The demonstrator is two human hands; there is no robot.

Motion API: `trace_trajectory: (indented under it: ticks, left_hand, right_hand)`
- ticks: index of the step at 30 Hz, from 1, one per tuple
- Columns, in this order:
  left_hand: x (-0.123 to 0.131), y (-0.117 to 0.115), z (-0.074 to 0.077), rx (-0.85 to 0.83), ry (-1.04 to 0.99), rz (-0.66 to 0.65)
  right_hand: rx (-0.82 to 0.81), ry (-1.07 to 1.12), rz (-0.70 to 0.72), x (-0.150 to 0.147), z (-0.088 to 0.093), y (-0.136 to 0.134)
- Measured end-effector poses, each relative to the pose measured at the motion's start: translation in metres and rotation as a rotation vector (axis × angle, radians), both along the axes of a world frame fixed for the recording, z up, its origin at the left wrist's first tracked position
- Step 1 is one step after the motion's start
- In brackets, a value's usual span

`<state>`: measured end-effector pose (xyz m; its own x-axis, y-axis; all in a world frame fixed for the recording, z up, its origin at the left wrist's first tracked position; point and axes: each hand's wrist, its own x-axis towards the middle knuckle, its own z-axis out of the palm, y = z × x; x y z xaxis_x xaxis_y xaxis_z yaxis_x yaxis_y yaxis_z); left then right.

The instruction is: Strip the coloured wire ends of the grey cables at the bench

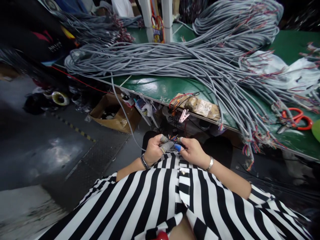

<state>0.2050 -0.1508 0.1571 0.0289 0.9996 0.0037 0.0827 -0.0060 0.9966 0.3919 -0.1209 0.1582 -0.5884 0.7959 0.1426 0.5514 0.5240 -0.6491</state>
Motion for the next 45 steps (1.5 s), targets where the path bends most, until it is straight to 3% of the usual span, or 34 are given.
trace_trajectory:
  ticks: [4,8,13,16,19,23,26,28,30,33,37,41,45]
  left_hand:
    - [0.002,0.002,0.002,-0.018,0.062,0.038]
    - [0.004,0.009,-0.009,-0.014,0.08,0.028]
    - [0.005,0.028,-0.029,-0.057,0.235,-0.143]
    - [0.005,0.039,-0.029,0.072,0.451,-0.25]
    - [0.005,0.05,-0.014,0.223,0.536,-0.236]
    - [0.019,0.075,0.029,0.415,0.477,-0.215]
    - [0.052,0.109,0.066,0.635,0.583,-0.348]
    - [0.085,0.136,0.083,0.769,0.743,-0.525]
    - [0.121,0.162,0.092,0.873,0.922,-0.67]
    - [0.167,0.192,0.089,0.947,1.213,-0.746]
    - [0.195,0.212,0.083,0.881,1.498,-0.788]
    - [0.186,0.218,0.097,0.943,1.349,-0.612]
    - [0.147,0.208,0.132,1.02,1.066,-0.313]
  right_hand:
    - [0.017,0.001,-0.063,-0.004,-0.002,-0.002]
    - [-0.012,0.081,-0.145,-0.005,-0.005,0.0]
    - [0.045,0.226,-0.336,0.013,-0.004,0.008]
    - [0.065,0.292,-0.392,0.031,-0.003,0.01]
    - [0.059,0.343,-0.393,0.048,-0.003,0.005]
    - [0.07,0.369,-0.345,0.068,-0.006,-0.009]
    - [0.062,0.355,-0.348,0.08,-0.01,-0.018]
    - [0.054,0.344,-0.358,0.084,-0.013,-0.022]
    - [0.045,0.334,-0.358,0.086,-0.015,-0.026]
    - [0.032,0.316,-0.339,0.085,-0.014,-0.031]
    - [0.035,0.273,-0.308,0.085,-0.01,-0.035]
    - [0.049,0.256,-0.336,0.089,-0.007,-0.037]
    - [0.066,0.26,-0.36,0.089,-0.004,-0.035]
